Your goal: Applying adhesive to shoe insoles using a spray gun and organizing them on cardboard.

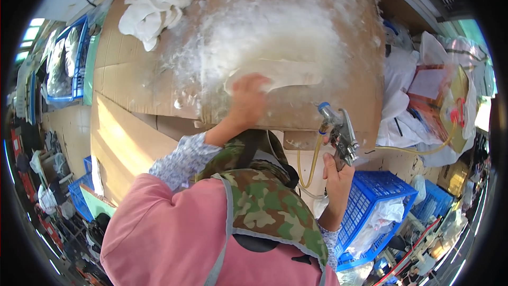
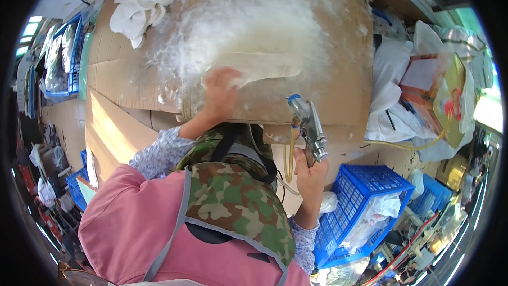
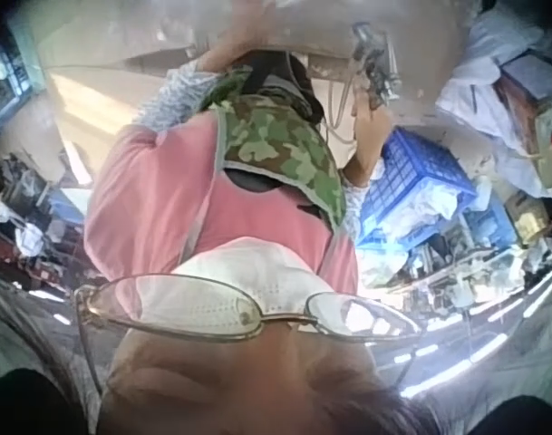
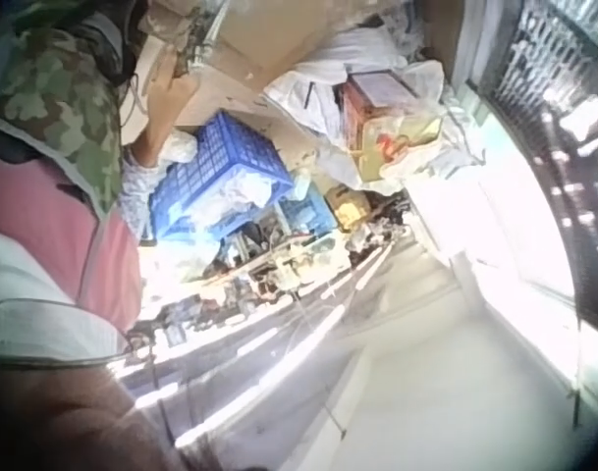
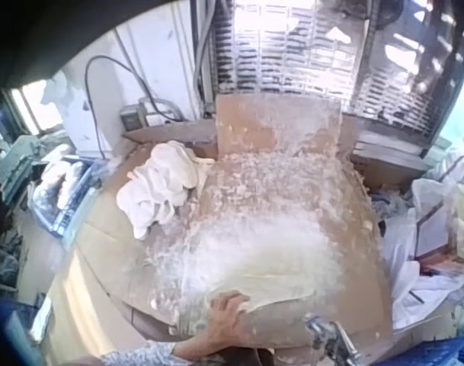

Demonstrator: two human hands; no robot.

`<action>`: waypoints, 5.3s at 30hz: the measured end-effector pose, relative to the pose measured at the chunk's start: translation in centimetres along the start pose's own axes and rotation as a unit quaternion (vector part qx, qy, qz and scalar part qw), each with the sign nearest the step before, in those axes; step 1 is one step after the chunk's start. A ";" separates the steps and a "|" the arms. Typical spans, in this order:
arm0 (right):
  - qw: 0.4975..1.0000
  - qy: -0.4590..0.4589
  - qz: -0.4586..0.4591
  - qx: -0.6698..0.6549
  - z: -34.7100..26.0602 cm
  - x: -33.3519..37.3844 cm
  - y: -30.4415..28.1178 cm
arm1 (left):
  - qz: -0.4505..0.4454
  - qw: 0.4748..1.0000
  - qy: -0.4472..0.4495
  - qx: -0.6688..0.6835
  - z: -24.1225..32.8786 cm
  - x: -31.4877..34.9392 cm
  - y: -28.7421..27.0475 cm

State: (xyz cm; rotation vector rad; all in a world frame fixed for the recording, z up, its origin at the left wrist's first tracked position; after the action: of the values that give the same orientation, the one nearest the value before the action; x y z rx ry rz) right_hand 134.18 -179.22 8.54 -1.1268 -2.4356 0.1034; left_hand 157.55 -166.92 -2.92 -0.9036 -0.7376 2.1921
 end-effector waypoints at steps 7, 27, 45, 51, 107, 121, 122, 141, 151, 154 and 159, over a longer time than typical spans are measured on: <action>0.974 -0.014 -0.145 0.175 -0.8 -0.9 5.3 | 0.064 0.938 -0.319 0.122 -6.2 4.2 -4.1; 0.944 -0.042 -0.200 0.258 -3.1 -1.2 10.8 | 0.083 0.905 -0.351 0.227 -7.4 4.3 -3.0; 0.958 -0.082 -0.129 0.242 -2.0 -2.6 7.2 | 0.098 0.885 -0.373 0.262 -7.0 4.7 -2.8; 0.957 -0.049 -0.154 0.243 -2.4 -2.0 7.1 | 0.117 0.884 -0.367 0.265 -7.0 4.7 -2.6; 0.968 -0.079 0.066 0.230 2.3 -7.8 -2.7 | 0.116 0.892 -0.343 0.270 -5.3 3.7 -4.2; 0.976 -0.016 -0.202 0.084 1.8 -11.3 11.5 | 0.278 0.830 -0.372 0.307 -7.7 15.6 -23.6; 0.971 -0.022 -0.222 0.091 1.7 -11.1 12.9 | 0.292 0.829 -0.382 0.284 -9.1 18.3 -25.3; 0.874 -0.057 -0.399 0.272 0.7 1.6 37.9 | 0.629 0.540 -0.553 -0.082 -20.7 70.6 -50.7; 0.880 -0.010 -0.345 0.325 -0.3 3.8 35.3 | 0.465 0.412 -0.653 -0.433 -23.8 73.5 -52.1; 0.921 0.007 -0.238 0.309 -2.5 3.8 27.8 | 0.475 0.282 -0.535 -0.639 -20.9 73.6 -53.7; 0.968 -0.015 -0.147 0.203 -4.3 5.8 23.6 | 0.474 0.637 -0.429 -0.430 -26.7 59.1 -52.6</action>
State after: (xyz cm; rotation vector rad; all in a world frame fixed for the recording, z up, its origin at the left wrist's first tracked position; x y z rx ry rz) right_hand 149.41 -159.77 8.57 -0.5839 -2.4254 0.5034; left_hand 163.29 -83.65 -5.88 -0.6136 -2.3660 3.2852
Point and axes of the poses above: each hand's wrist, its own x-axis away from the middle knuckle, its own y-axis out of the palm, z = x × y, the point moved 3 cm from there along -x, towards the middle knuckle, and after that the axes turned 4 degrees about y, right-handed, at the moved point
